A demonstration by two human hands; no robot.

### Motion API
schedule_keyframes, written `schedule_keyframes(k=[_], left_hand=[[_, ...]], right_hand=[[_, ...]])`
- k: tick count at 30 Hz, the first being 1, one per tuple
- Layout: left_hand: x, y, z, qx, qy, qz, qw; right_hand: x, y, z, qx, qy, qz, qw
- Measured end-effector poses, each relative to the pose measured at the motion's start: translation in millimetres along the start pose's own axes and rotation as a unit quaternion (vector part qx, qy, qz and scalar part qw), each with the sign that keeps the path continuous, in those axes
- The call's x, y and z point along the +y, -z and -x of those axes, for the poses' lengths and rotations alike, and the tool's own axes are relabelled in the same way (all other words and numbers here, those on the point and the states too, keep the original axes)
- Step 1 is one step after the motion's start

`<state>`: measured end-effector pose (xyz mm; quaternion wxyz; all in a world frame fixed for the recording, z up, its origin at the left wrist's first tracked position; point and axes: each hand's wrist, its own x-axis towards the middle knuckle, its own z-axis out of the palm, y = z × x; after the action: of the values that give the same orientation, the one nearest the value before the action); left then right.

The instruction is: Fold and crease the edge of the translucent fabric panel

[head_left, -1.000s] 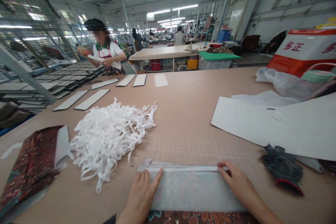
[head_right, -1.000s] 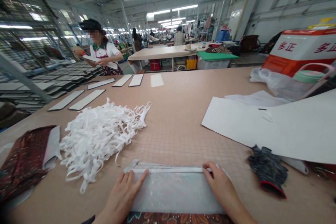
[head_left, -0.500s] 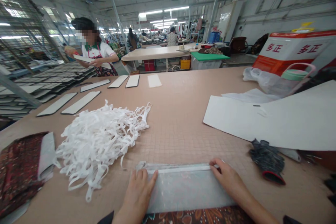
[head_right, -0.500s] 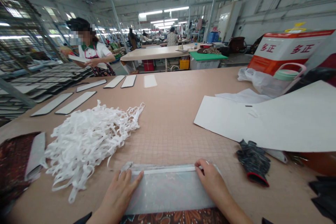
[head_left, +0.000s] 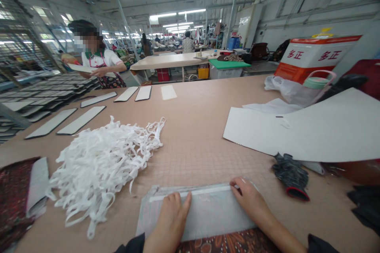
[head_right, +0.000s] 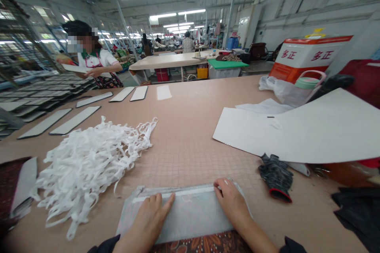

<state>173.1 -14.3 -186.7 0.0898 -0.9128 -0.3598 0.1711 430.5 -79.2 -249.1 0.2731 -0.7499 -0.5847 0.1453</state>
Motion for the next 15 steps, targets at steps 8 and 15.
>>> schedule_keyframes(k=[8,15], left_hand=[[32.2,24.3,-34.7,0.033,-0.100,0.097,0.990],[46.6,-6.4,-41.9,0.078,-0.095,0.082,0.989]], right_hand=[[-6.3,3.5,0.3,0.007,0.005,0.016,1.000],[9.4,22.9,-3.0,0.017,-0.054,-0.028,0.998]])
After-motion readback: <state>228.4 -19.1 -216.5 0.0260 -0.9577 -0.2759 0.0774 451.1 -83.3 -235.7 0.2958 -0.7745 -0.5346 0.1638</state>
